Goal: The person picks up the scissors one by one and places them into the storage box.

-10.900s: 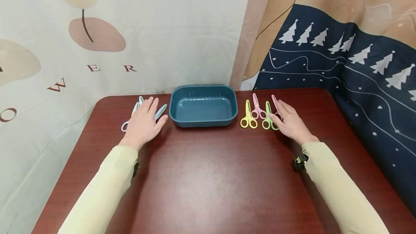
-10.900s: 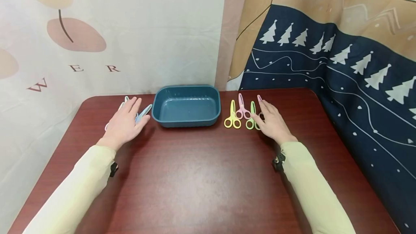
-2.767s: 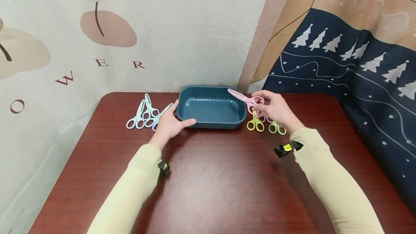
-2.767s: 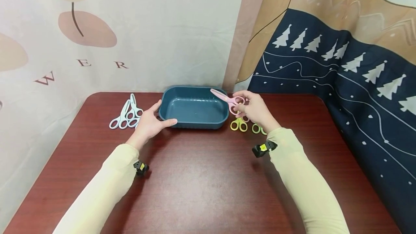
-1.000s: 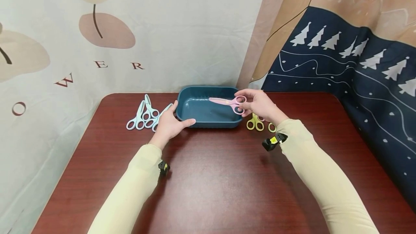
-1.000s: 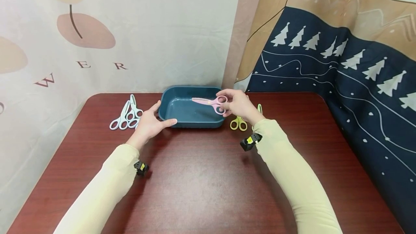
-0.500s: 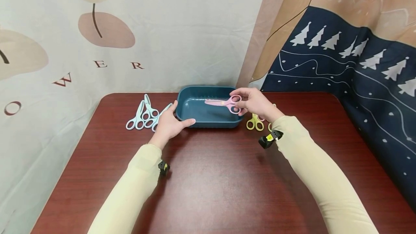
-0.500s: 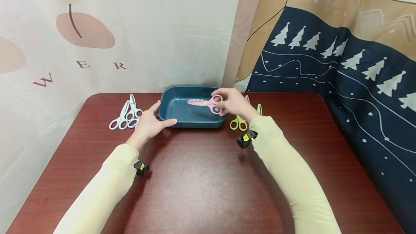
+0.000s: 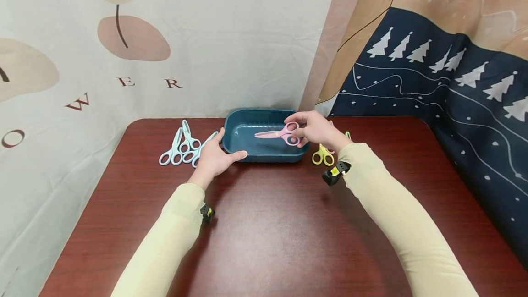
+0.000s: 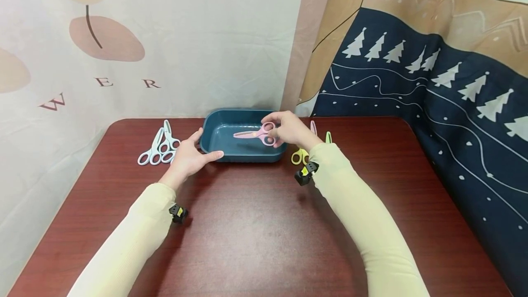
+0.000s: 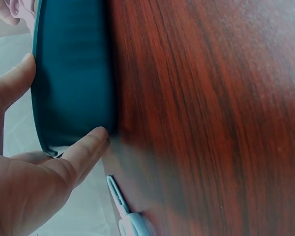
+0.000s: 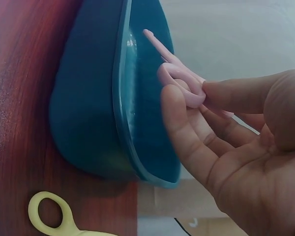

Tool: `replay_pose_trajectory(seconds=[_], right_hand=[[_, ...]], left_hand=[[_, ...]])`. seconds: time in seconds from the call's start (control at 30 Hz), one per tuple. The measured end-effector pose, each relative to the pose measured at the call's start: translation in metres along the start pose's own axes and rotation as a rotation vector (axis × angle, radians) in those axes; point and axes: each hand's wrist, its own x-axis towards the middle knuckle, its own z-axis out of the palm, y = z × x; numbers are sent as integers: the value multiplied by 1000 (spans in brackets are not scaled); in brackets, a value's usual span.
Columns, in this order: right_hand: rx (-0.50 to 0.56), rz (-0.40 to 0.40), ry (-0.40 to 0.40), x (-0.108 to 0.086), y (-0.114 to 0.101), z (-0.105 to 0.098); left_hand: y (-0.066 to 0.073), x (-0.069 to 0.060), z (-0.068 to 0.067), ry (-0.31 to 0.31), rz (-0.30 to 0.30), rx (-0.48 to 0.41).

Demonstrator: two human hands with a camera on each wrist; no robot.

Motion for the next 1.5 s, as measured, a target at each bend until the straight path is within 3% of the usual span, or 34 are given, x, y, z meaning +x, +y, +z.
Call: replay_pose_trajectory(seconds=[0.5,1.07,1.33,1.5], right_hand=[[18,19,-72,11,3,10],[-79,9,-75,20,13,27],[-103,41,-83,21,13,30],[-167,27,-76,20,11,32]], left_hand=[[2,-1,-1,-3,-6,7],[1,0,-2,-2,-1,11],[2,0,-2,12,4,0],[1,0,-1,14,5,0]])
